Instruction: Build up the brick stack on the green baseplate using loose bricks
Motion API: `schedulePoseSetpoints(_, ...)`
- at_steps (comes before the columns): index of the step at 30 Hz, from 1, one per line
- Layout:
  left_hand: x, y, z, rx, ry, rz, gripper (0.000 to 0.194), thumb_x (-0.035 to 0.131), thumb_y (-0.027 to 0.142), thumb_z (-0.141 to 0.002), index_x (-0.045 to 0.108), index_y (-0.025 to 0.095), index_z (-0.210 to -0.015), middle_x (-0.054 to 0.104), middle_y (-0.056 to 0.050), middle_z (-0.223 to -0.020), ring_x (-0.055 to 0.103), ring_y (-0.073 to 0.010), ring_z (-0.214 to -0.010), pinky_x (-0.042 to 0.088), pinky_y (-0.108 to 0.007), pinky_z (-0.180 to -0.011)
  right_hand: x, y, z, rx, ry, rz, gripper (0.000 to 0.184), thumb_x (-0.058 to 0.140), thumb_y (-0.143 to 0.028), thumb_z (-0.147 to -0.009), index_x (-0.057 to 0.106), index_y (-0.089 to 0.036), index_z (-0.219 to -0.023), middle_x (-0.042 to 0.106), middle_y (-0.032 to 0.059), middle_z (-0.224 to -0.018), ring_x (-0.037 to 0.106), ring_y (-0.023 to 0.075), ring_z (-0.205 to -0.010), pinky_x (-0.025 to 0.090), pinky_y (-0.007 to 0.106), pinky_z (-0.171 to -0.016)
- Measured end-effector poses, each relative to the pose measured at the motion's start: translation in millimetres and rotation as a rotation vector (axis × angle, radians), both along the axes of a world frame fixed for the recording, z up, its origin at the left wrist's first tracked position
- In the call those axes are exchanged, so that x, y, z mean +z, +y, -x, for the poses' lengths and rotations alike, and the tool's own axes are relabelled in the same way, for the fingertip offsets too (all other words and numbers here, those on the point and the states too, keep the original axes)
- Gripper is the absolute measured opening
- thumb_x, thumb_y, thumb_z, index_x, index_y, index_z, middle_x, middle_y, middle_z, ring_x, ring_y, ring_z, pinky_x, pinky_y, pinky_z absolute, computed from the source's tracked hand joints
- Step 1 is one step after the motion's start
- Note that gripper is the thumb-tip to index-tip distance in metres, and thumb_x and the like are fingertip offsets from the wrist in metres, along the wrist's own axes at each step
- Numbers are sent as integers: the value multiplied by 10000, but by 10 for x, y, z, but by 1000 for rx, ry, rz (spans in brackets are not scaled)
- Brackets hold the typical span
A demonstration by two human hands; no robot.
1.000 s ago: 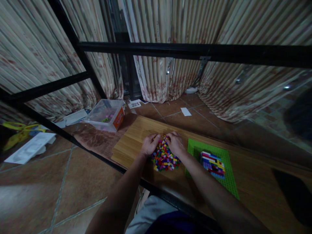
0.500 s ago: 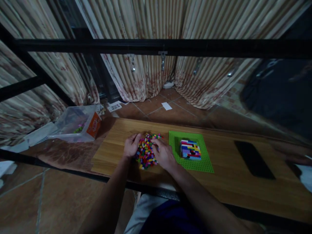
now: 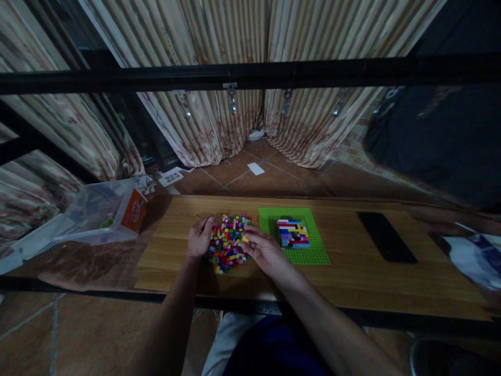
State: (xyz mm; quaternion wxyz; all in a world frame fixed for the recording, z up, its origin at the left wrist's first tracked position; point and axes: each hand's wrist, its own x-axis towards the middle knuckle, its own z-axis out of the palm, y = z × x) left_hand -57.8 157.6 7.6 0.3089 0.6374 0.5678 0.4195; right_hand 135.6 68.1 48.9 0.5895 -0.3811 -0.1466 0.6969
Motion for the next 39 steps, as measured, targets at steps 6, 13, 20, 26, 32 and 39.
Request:
schedulePoseSetpoints(6,48,-22,-22,7,-12,-3,417,485,530,-865,723,188,-864,732,-28,-813,666,-195,-828,490,-282,-804,-37,-20,-36,39,66,36,293,836,-264,-606,686,-227,-856,698,-11,-768,706,179,-778,568,284,-678)
schedulePoseSetpoints(13,2,-5,-6,-2,-2,-4,425,477,532,-875,717,185,-824,727,-27,-799,666,-187,-800,492,-279,-789,-84,-40,-54,-48,14,-19,341,866,-237,-550,721,-213,-858,702,-19,-754,681,118,-731,549,245,-747)
schedulePoseSetpoints(20,14,-17,-15,8,10,-4,437,462,539,-879,721,189,-844,736,-34,-838,672,-195,-849,490,-288,-828,-72,-64,-65,18,-93,-5,358,867,-282,-564,728,-204,-884,726,13,-795,679,135,-756,547,287,-762)
schedulePoseSetpoints(26,33,-27,-24,8,20,5,449,451,545,-883,719,188,-832,739,-36,-853,673,-196,-882,484,-290,-860,-62,-75,-66,32,-149,-5,360,884,-315,-531,727,-181,-826,731,28,-773,675,142,-701,553,304,-724)
schedulePoseSetpoints(32,29,-34,-30,17,2,11,444,451,536,-888,711,184,-809,723,-35,-809,667,-185,-815,486,-282,-802,-80,-37,-56,-23,-271,-15,385,884,-369,-497,729,-187,-799,722,17,-707,664,138,-615,556,303,-636)
schedulePoseSetpoints(39,49,-58,-44,4,-12,11,435,449,521,-893,700,181,-790,721,-33,-821,660,-180,-818,485,-275,-812,-176,83,-82,-49,-478,-65,316,823,-354,-538,731,-196,-796,675,-13,-620,648,151,-606,561,317,-609)
